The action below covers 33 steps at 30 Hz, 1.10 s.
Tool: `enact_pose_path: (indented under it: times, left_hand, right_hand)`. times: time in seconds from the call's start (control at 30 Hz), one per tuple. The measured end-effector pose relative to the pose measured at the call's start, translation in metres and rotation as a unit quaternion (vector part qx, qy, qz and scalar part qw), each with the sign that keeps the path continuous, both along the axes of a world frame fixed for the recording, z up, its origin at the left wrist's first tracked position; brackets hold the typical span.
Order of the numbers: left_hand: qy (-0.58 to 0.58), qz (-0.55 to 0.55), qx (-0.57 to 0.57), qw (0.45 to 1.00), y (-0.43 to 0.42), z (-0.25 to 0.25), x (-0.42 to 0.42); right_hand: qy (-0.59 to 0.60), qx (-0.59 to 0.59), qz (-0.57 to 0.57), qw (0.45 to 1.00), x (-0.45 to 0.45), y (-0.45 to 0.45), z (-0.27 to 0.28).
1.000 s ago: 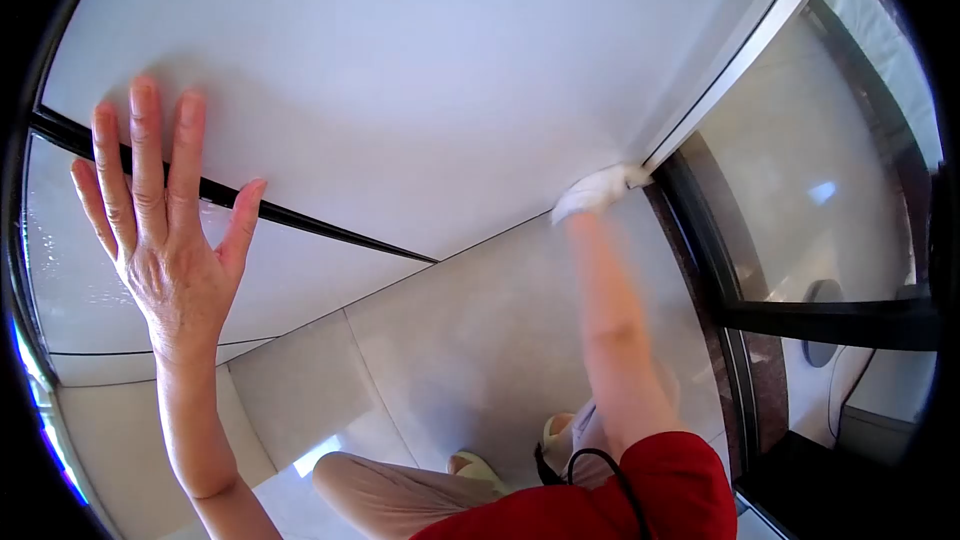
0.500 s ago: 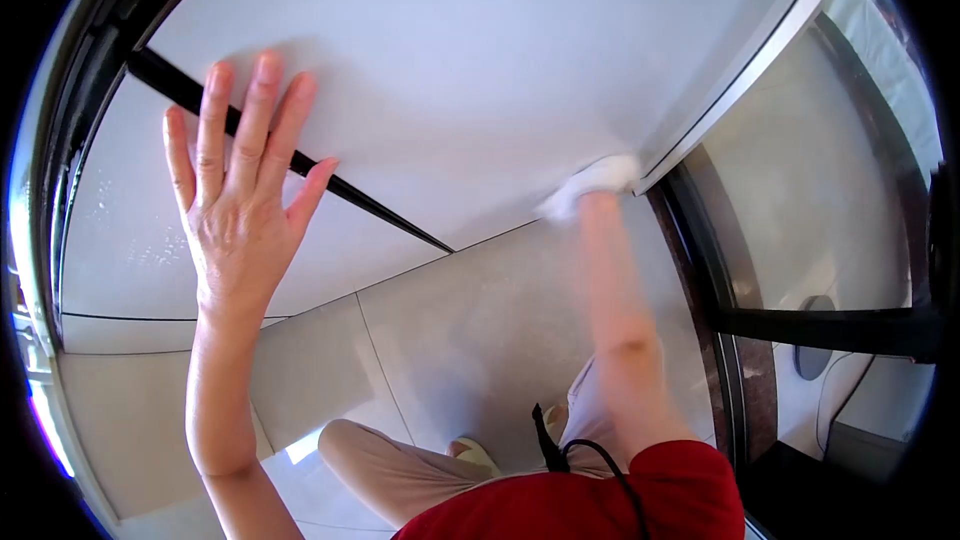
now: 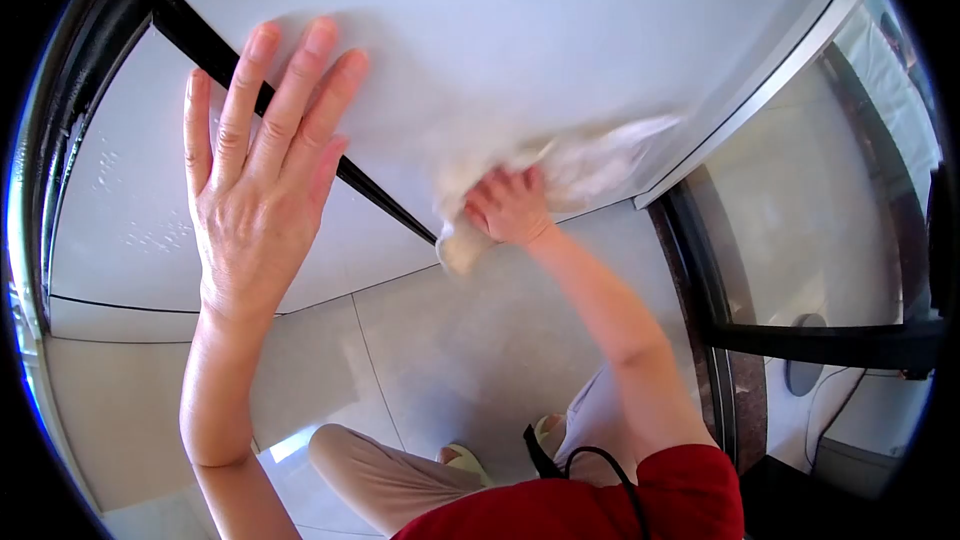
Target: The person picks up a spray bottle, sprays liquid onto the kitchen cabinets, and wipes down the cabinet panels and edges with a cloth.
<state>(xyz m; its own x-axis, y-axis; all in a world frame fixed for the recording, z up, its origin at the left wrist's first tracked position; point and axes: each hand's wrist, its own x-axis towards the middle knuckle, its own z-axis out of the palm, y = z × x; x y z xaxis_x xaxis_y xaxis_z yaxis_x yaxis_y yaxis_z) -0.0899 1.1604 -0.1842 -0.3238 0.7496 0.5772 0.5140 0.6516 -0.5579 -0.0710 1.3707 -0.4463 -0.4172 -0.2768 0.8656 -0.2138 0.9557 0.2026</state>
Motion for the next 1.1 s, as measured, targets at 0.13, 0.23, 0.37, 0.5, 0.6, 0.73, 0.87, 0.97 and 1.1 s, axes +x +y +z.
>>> enact_pose_path:
  times: [0.13, 0.23, 0.37, 0.5, 0.6, 0.73, 0.87, 0.97, 1.1]
  left_hand:
    - [0.010, -0.008, 0.005, 1.000, 0.001, -0.006, -0.002]
    - [0.014, -0.008, 0.009, 1.000, 0.003, -0.007, -0.002]
    - [-0.004, 0.006, 0.014, 1.000, 0.005, 0.002, 0.009]
    - [-0.059, -0.046, 0.017, 0.997, -0.011, 0.025, 0.019]
    - [-0.093, -0.109, 0.034, 0.989, -0.018, 0.044, 0.027]
    - [-0.123, -0.116, 0.038, 0.985, -0.035, 0.029, 0.032]
    - [-0.188, -0.049, 0.025, 0.981, -0.058, -0.063, 0.023]
    - [-0.330, -0.002, 0.092, 0.939, -0.075, -0.155, 0.044]
    - [-0.510, 0.071, 0.356, 0.780, -0.074, -0.311, 0.057]
  right_hand:
    - [-0.468, -0.262, 0.249, 0.807, 0.001, 0.016, -0.111]
    - [-0.618, -0.285, 0.316, 0.661, 0.008, 0.022, -0.075]
    - [-0.622, -0.274, 0.331, 0.655, 0.016, 0.011, 0.067]
    - [-0.321, -0.203, 0.298, 0.876, 0.008, -0.022, 0.197]
    - [-0.072, -0.141, 0.255, 0.954, -0.017, -0.057, 0.218]
    - [-0.216, -0.102, 0.239, 0.941, -0.009, -0.080, 0.208]
    - [-0.421, -0.136, 0.306, 0.843, -0.015, -0.100, 0.107]
    - [-0.288, 0.166, 0.218, 0.918, -0.024, -0.102, 0.022]
    - [-0.369, 0.296, 0.184, 0.862, -0.046, -0.112, -0.058]
